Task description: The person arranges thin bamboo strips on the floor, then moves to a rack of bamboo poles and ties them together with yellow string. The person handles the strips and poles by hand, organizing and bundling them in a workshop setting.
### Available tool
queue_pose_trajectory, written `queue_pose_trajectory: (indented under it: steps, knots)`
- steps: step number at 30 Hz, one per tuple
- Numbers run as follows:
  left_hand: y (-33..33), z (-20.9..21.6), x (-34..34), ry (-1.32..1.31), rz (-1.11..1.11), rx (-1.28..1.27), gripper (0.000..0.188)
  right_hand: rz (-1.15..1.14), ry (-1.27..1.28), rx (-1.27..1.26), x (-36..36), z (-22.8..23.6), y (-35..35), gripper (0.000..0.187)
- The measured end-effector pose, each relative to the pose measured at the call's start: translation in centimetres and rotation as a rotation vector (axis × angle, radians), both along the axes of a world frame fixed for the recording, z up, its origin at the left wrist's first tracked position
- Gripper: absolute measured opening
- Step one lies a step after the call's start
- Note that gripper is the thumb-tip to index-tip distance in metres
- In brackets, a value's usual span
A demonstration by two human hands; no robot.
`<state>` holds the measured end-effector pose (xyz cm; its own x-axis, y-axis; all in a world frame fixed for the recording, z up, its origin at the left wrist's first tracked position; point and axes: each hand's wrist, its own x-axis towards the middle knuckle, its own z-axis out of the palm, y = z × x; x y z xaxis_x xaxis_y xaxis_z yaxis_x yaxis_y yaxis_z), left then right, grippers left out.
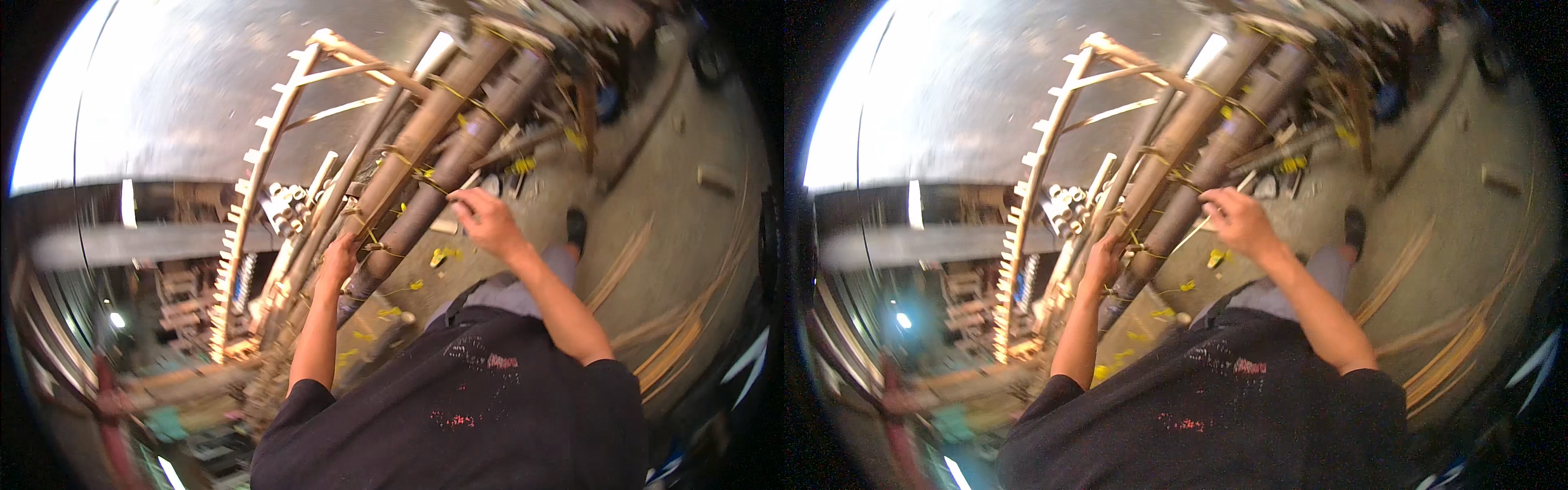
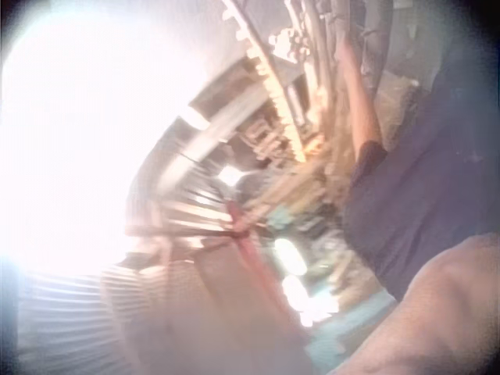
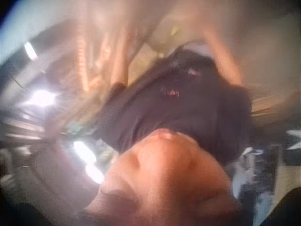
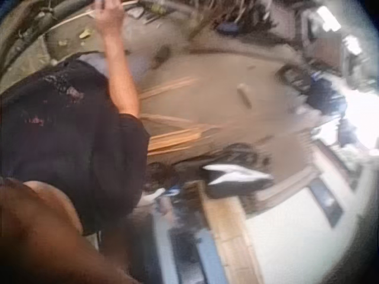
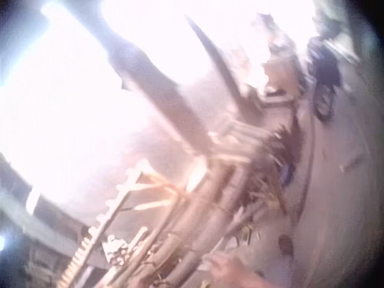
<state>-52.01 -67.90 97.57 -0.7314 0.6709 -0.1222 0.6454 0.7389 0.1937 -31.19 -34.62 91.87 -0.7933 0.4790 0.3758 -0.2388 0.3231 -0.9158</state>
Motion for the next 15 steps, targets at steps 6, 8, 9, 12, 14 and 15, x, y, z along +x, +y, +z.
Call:
queue_pose_trajectory:
  steps: [6,8,9,12,14,15]
  knots:
    - [-2.5,-8.0,1.4,0.136,0.194,0.433,0.020,0.545,0.075,0.448,-11.2,9.3,-9.0,0.021]
    - [0.2,-9.7,1.5,0.124,0.226,0.560,0.023,0.674,0.036,0.563,-13.7,10.5,-10.9,0.021]
    - [0.1,-9.0,2.3,0.153,0.239,0.593,0.024,0.749,0.023,0.612,-14.6,11.4,-13.0,0.021]
    - [-0.6,-9.0,3.7,0.543,0.267,0.817,0.025,0.985,-0.008,0.739,-17.0,12.5,-20.2,0.022]
    - [-1.4,-10.4,4.4,0.551,0.287,0.753,0.024,1.138,-0.018,0.790,-18.4,11.8,-25.0,0.023]
    - [-1.1,-10.7,4.6,0.553,0.288,0.726,0.025,1.177,-0.023,0.811,-18.8,12.2,-26.9,0.024]
